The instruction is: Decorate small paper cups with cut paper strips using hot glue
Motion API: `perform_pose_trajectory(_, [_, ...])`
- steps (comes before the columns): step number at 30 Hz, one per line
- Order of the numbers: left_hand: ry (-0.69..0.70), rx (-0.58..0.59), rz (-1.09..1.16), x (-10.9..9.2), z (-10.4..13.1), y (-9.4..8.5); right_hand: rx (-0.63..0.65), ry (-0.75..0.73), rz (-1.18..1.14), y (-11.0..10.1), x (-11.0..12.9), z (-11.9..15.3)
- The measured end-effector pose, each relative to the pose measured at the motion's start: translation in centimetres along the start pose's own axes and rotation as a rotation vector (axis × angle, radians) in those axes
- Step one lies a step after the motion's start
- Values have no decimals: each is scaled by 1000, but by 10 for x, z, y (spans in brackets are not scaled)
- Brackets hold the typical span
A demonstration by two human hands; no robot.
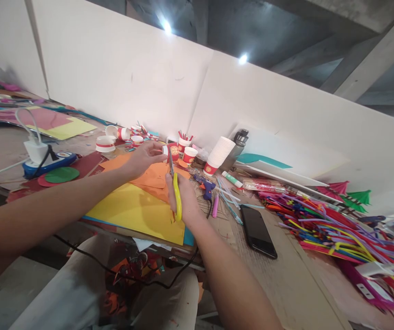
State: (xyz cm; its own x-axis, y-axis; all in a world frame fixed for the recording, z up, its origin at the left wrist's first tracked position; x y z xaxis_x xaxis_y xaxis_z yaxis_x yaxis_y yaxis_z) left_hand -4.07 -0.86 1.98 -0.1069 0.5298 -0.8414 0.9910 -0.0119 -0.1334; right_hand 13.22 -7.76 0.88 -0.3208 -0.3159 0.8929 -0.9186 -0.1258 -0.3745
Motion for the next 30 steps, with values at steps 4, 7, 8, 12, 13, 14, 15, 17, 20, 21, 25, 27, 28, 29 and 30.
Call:
perform_pose_trajectory(4, [-112, 23, -2, 5, 3, -4, 42, 130, -86, 2, 6, 3])
perform_pose_trajectory(7, [-184, 86, 8, 12, 3, -7, 101, 250, -179, 1, 10, 3])
perform_pose_trajectory(8, [-207, 101, -3, 15, 3, -9, 123, 280, -202, 0, 10, 3])
perform_pose_trajectory(12, [-286, 94, -14, 25, -3, -16, 150, 354, -270, -8, 6, -5])
perform_pose_trajectory(13, [-293, 80, -6, 26, -5, -19, 136, 365, -280, -10, 5, -6])
perform_pose_trajectory(14, [-297, 70, -1, 27, -6, -22, 120, 369, -290, -12, 5, -8])
perform_pose_trajectory(15, [-299, 64, 3, 28, -8, -25, 101, 372, -294, -13, 6, -9])
perform_pose_trajectory(17, [-311, 55, 28, 27, -10, -29, 47, 346, -281, -13, 8, -10])
perform_pose_trajectory(20, [-336, 85, 134, 22, -11, -31, -91, 198, -232, -13, 7, -12])
perform_pose_trajectory(21, [-336, 119, 175, 20, -10, -30, -132, 122, -217, -14, 6, -13])
perform_pose_trajectory(25, [-304, 318, 267, 11, -1, -17, -211, -130, -201, -17, -3, -20])
perform_pose_trajectory(27, [-286, 392, 278, 8, 4, -10, -217, -186, -247, -17, -6, -22])
perform_pose_trajectory(28, [-282, 414, 275, 7, 6, -8, -210, -207, -277, -15, -7, -22])
perform_pose_trajectory(29, [-279, 422, 269, 6, 8, -6, -202, -228, -305, -14, -7, -22])
perform_pose_trajectory(30, [-275, 421, 258, 5, 9, -6, -196, -249, -325, -13, -6, -22])
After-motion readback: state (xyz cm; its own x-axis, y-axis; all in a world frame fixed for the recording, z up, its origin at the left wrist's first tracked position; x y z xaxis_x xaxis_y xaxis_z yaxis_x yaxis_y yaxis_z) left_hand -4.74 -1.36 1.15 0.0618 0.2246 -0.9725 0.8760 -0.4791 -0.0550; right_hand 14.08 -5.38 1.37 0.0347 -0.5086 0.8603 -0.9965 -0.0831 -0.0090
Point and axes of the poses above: each hand's wrist, its own z-axis away from the middle knuckle, its own y-axis out of the palm, x = y × z, the point moved 1 cm from there along -z, towards the middle knuckle, and after that the axes turned 12 degrees about -z, right-handed, at the moved point
